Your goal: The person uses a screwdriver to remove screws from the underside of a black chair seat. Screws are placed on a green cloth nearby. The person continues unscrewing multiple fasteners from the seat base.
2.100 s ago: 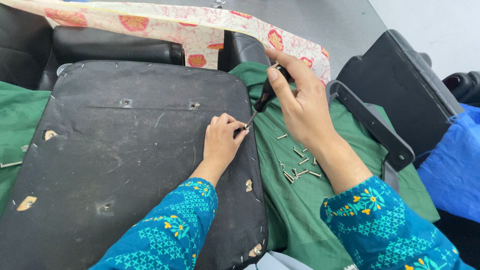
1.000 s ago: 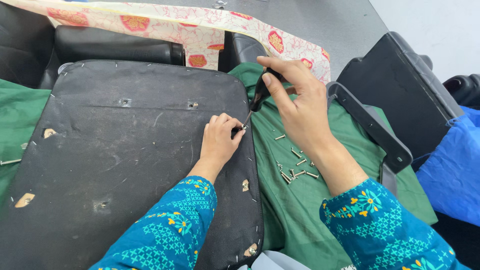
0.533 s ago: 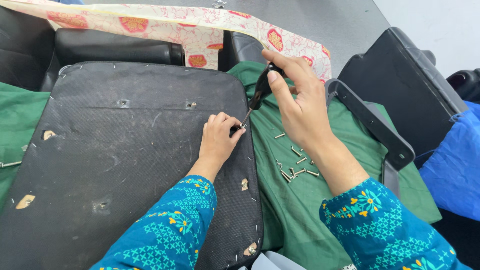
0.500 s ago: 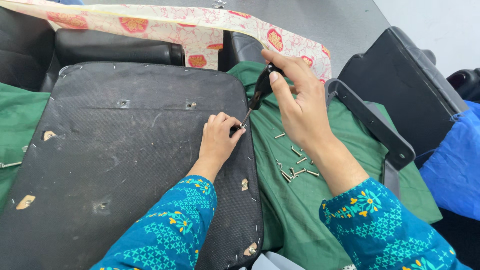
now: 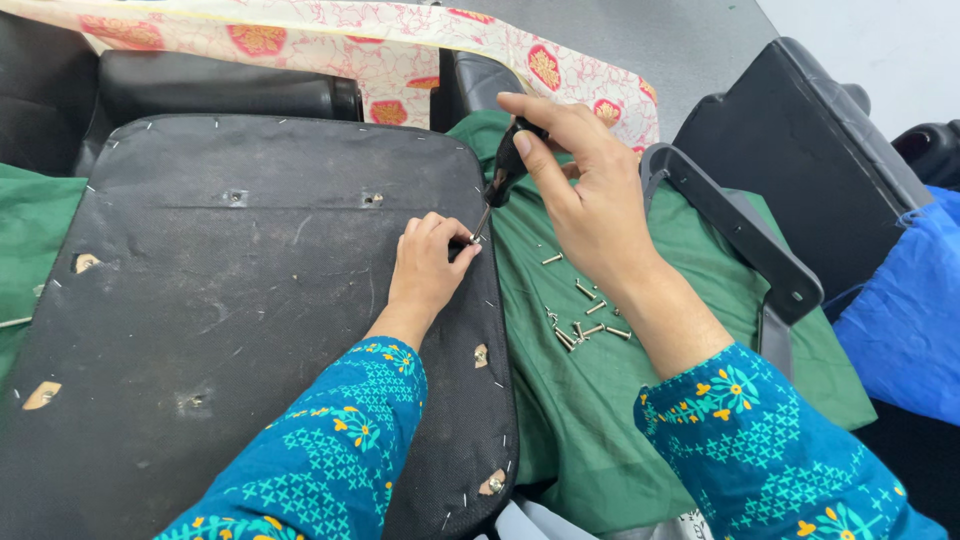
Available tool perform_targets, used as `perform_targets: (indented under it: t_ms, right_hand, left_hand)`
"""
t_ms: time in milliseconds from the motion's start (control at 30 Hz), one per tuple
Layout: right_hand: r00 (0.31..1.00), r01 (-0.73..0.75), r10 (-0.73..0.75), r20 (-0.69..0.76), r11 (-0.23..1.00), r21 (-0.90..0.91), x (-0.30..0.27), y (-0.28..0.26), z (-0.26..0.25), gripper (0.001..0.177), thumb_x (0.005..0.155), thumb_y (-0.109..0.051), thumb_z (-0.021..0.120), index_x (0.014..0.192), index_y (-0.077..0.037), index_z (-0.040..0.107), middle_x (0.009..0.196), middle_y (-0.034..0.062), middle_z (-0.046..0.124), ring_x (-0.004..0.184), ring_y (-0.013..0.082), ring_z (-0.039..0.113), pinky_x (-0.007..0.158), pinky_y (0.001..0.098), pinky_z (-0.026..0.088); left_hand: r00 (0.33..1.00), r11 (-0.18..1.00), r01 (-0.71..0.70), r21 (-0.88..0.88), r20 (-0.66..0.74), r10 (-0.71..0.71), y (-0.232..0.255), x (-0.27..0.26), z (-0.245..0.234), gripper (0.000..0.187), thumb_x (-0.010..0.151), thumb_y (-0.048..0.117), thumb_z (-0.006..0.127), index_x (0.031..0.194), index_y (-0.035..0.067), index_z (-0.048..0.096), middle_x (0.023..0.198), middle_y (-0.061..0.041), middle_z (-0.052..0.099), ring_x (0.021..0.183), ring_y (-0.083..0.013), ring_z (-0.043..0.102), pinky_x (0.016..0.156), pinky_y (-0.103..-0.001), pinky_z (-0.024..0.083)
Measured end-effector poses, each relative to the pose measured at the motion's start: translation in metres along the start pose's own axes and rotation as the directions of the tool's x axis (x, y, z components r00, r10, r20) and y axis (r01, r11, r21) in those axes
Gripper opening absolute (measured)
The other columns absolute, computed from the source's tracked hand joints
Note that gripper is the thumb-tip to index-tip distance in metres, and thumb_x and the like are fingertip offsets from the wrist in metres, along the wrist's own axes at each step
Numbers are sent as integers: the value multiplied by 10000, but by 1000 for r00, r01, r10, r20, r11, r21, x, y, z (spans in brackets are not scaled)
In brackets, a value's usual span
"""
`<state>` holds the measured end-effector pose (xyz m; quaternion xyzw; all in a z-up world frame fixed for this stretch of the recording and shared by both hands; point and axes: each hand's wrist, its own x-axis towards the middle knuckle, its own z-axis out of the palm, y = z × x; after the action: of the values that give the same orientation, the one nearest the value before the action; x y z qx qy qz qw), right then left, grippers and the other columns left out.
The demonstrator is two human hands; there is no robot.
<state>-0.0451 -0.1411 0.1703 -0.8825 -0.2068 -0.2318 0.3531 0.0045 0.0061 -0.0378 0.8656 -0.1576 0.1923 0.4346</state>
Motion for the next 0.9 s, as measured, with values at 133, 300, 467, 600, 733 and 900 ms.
perform_targets:
  t_ms: [133, 300, 467, 600, 733, 900]
  right_hand:
    - [998, 59, -59, 5, 998, 18, -3, 1, -3, 290, 1095, -147, 632, 1382, -132, 669, 1173, 60, 703, 1035, 166, 679, 889, 305, 558]
    - [999, -3, 1, 37, 998, 62, -8, -4, -6, 297, 1078, -154, 633, 1372, -136, 670, 1167, 58, 688, 1047, 159, 688, 830, 291, 576]
    - [999, -13, 9, 54, 996, 86, -14, -9, -10, 290, 1056, -159, 646, 1343, -135, 676, 1205, 49, 692, 1076, 150, 711, 815, 289, 576]
    - [999, 5, -9, 50, 996, 90, -11, -12, -12, 269, 1043, -161, 664, 1308, -124, 688, 1225, 48, 697, 1056, 157, 706, 813, 290, 576]
    - [999, -45, 45, -3, 999, 9, 7, -8, -6, 259, 972, -202, 736, 1211, -102, 728, 1082, 43, 698, 918, 151, 693, 740, 293, 564]
    - [983, -163, 156, -95, 984, -66, 16, -1, -3, 272, 856, -262, 823, 999, -56, 716, 958, 43, 685, 808, 148, 669, 612, 306, 525]
  left_hand:
    - [1000, 1000, -8, -7, -1, 8, -2, 1, 1, 147, 804, 209, 828, 840, 124, 714, 921, -35, 646, 934, -281, 600, 834, -425, 495]
    - [999, 1000, -24, -10, -21, 24, -2, 0, 1, 159, 789, 206, 843, 838, 115, 721, 908, -44, 653, 918, -287, 605, 830, -427, 504]
    - [1000, 1000, -1, 1, -8, 1, -2, 2, 0, 147, 787, 198, 840, 840, 113, 732, 908, -55, 660, 914, -299, 610, 827, -435, 508]
    - [1000, 1000, 22, 18, 3, -22, 3, 6, -1, 144, 787, 201, 834, 844, 110, 737, 915, -67, 659, 913, -310, 607, 808, -444, 500]
    - [999, 999, 46, 7, 11, -46, 6, 7, -5, 126, 786, 192, 820, 854, 116, 747, 925, -45, 661, 930, -288, 607, 834, -433, 499]
    - [995, 995, 95, 17, 30, -96, 11, 3, -9, 141, 811, 191, 803, 912, 106, 754, 960, -20, 660, 937, -270, 601, 866, -417, 504]
